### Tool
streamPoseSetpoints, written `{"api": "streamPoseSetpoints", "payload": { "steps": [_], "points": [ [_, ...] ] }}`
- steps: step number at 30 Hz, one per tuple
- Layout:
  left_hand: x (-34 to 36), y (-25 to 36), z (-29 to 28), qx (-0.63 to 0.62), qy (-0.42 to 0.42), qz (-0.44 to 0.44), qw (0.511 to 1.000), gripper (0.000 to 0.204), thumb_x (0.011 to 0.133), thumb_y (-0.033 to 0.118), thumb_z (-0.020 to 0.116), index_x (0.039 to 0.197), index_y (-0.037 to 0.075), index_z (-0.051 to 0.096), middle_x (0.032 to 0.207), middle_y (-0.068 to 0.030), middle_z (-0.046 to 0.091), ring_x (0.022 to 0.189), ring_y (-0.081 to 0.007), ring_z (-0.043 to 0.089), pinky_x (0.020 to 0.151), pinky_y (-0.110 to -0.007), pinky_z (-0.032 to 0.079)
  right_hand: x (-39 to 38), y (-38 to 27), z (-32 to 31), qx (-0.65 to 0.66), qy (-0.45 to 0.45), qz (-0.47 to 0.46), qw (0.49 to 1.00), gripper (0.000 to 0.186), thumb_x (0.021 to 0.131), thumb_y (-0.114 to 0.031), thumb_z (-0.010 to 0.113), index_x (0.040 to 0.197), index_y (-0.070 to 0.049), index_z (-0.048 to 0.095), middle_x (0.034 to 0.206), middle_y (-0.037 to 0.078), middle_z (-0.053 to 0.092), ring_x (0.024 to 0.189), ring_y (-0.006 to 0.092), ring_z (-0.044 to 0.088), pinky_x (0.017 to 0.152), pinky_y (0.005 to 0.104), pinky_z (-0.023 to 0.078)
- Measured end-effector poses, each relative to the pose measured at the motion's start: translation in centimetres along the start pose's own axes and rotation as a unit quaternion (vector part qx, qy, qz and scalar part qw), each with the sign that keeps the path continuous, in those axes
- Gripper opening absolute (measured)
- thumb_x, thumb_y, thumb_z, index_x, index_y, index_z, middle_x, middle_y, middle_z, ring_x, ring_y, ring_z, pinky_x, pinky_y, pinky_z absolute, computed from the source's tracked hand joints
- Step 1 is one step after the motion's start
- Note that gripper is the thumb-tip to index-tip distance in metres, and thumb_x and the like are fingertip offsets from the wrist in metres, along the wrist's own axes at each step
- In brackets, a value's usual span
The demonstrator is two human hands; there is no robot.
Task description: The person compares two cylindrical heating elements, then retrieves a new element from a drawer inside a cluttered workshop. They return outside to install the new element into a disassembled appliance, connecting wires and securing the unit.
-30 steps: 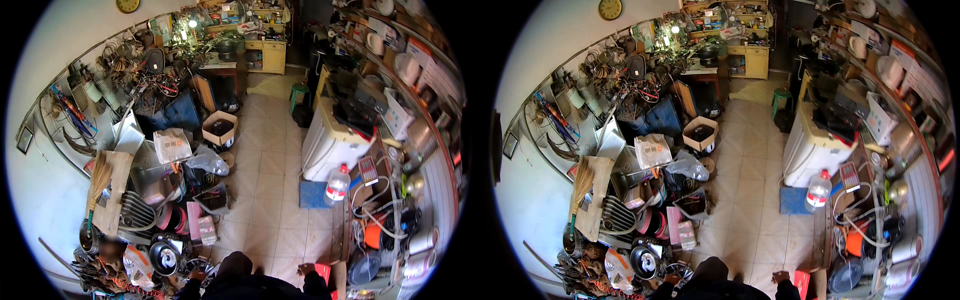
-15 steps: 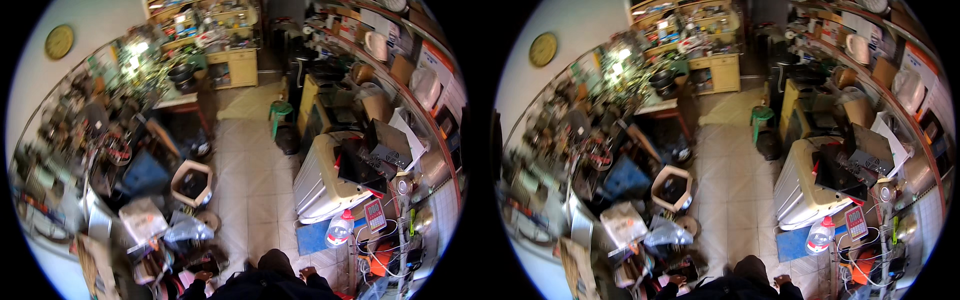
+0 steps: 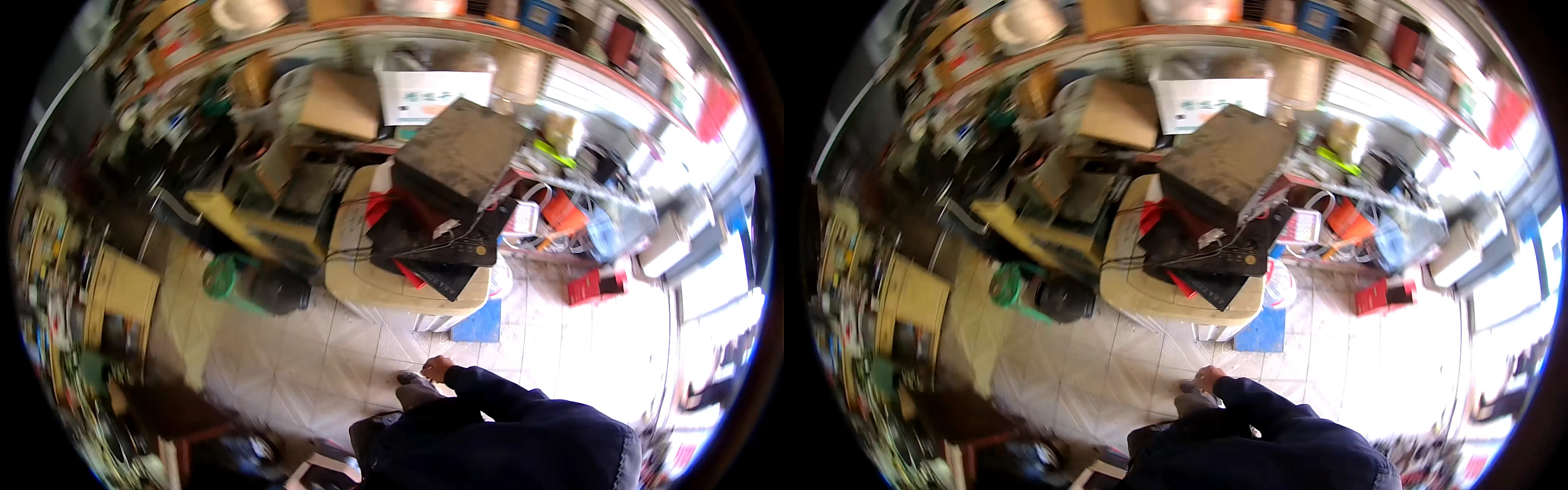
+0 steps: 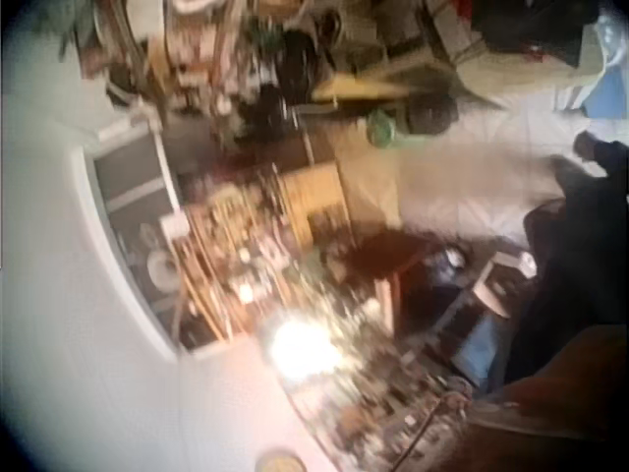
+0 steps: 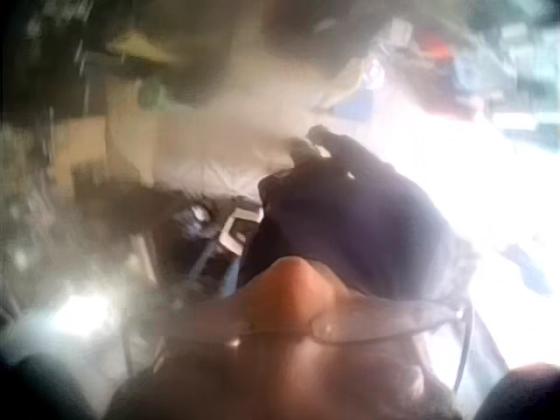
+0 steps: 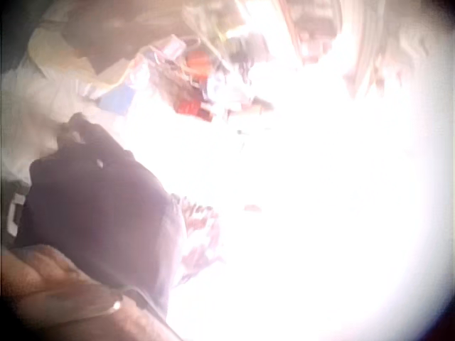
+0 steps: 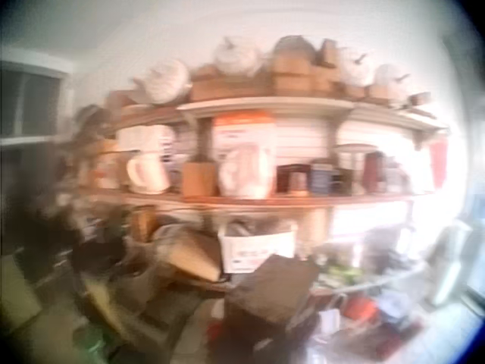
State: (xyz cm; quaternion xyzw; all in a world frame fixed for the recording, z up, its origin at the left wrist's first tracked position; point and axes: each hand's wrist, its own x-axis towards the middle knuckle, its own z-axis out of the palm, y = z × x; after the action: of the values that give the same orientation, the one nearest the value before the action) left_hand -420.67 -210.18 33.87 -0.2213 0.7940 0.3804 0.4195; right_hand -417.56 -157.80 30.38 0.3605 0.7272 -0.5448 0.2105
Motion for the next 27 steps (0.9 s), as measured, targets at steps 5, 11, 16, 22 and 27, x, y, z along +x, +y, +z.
{"api": "streamPoseSetpoints", "payload": {
  "steps": [5, 11, 16, 22, 27],
  "points": [
    [13.1, 15.0, -8.6, 0.134, -0.098, 0.081, 0.983, 0.021, 0.09, 0.025, 0.069, 0.102, 0.008, 0.067, 0.093, -0.0083, 0.07, 0.088, -0.0261, 0.069, 0.071, -0.043, 0.054, -4.3, -6.2, 4.4, 0.038, 0.141, -0.007, 0.989, 0.022, 0.088, -0.033, 0.068, 0.099, -0.018, 0.08, 0.098, 0.009, 0.079, 0.096, 0.0269, 0.075, 0.085, 0.0395, 0.06],
    [22.3, 28.6, -13.3, 0.259, -0.167, 0.141, 0.941, 0.024, 0.09, 0.024, 0.071, 0.106, 0.006, 0.067, 0.096, -0.0104, 0.071, 0.089, -0.0274, 0.069, 0.074, -0.043, 0.054, -10.6, 1.7, 21.8, 0.232, 0.234, 0.353, 0.876, 0.031, 0.083, -0.037, 0.068, 0.097, -0.014, 0.081, 0.095, 0.013, 0.078, 0.094, 0.0318, 0.075, 0.086, 0.0435, 0.059],
    [24.5, 34.1, -13.2, 0.368, -0.22, 0.171, 0.887, 0.027, 0.091, 0.023, 0.073, 0.109, 0.005, 0.067, 0.098, -0.0122, 0.072, 0.091, -0.0284, 0.07, 0.076, -0.044, 0.055, -16.9, -1.3, 37.0, 0.362, 0.284, 0.439, 0.772, 0.033, 0.079, -0.036, 0.072, 0.095, -0.009, 0.08, 0.088, 0.013, 0.078, 0.089, 0.0328, 0.076, 0.086, 0.0423, 0.059],
    [23.6, 36.9, -9.7, 0.514, -0.296, 0.2, 0.78, 0.03, 0.091, 0.022, 0.075, 0.113, 0.003, 0.068, 0.101, -0.0143, 0.073, 0.092, -0.0296, 0.07, 0.079, -0.044, 0.056, -17.9, -3.1, 49.5, 0.46, 0.3, 0.441, 0.71, 0.04, 0.084, -0.04, 0.077, 0.11, -0.009, 0.079, 0.101, 0.018, 0.077, 0.1, 0.0335, 0.074, 0.09, 0.0425, 0.058],
    [23.2, 41.6, -5.1, 0.553, -0.377, 0.263, 0.695, 0.033, 0.092, 0.021, 0.076, 0.116, 0.001, 0.068, 0.103, -0.0161, 0.075, 0.093, -0.0307, 0.071, 0.082, -0.045, 0.056, -18.9, -4.0, 50.9, 0.592, 0.345, 0.394, 0.613, 0.036, 0.088, -0.034, 0.075, 0.108, -0.004, 0.078, 0.094, 0.015, 0.078, 0.086, 0.0288, 0.077, 0.083, 0.0387, 0.06]
  ]
}}
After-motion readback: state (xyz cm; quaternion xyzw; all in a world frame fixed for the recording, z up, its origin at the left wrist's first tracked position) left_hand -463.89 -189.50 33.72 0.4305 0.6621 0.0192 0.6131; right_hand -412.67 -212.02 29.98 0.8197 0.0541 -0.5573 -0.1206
